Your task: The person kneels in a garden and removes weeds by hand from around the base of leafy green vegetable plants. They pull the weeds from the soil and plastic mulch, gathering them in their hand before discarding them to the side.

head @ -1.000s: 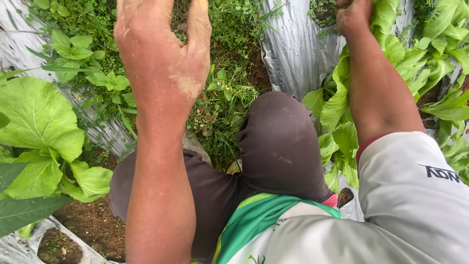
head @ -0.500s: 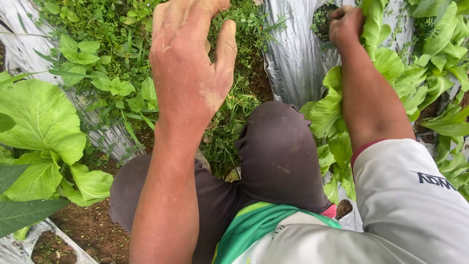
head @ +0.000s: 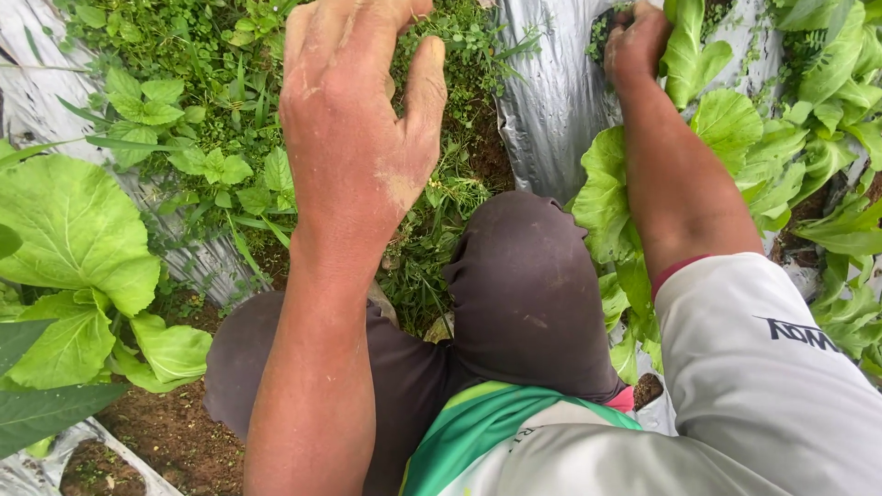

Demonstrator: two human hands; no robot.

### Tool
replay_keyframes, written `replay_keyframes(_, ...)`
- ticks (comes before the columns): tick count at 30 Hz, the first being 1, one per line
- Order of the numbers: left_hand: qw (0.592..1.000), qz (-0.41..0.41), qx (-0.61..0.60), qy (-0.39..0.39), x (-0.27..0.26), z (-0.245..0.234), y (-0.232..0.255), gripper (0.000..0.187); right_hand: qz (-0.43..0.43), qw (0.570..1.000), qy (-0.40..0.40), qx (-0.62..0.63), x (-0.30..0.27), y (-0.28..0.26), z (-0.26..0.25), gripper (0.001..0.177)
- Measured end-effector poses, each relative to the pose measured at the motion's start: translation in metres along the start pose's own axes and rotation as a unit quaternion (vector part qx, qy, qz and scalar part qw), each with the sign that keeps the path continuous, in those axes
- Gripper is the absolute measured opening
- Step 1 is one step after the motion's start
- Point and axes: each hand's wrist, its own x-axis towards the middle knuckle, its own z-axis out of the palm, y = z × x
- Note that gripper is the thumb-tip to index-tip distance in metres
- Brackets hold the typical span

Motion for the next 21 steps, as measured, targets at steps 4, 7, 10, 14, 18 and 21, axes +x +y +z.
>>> replay_keyframes(4, 1.0, 0.001, 0.001, 0.001, 0.003, 0.002, -0.002, 0.016, 0.229, 0.961, -0.131, 0.084, -0.015, -0.057, -0.071, 0.035)
replay_keyframes(7, 1.0, 0.005, -0.001, 0.001, 0.004, 0.004, -0.005, 0.015, 0.109, 0.96, -0.169, 0.194, -0.02, -0.029, -0.065, 0.024)
replay_keyframes(10, 1.0, -0.001, 0.013, -0.008, 0.002, 0.003, -0.005, 0.015, 0.117, 0.98, -0.138, 0.081, -0.036, -0.07, -0.091, 0.026)
replay_keyframes(14, 1.0, -0.008, 0.008, -0.006, 0.001, 0.004, -0.007, 0.018, 0.08, 0.99, -0.071, 0.091, -0.019, -0.054, -0.043, 0.033)
replay_keyframes(18, 1.0, -0.006, 0.01, -0.01, 0.002, 0.004, -0.006, 0.016, 0.158, 0.975, -0.07, 0.137, -0.016, -0.064, -0.04, 0.025)
replay_keyframes(21, 1.0, 0.001, 0.012, -0.012, 0.003, 0.004, -0.008, 0.015, 0.156, 0.971, -0.128, 0.126, -0.017, -0.061, -0.049, 0.031)
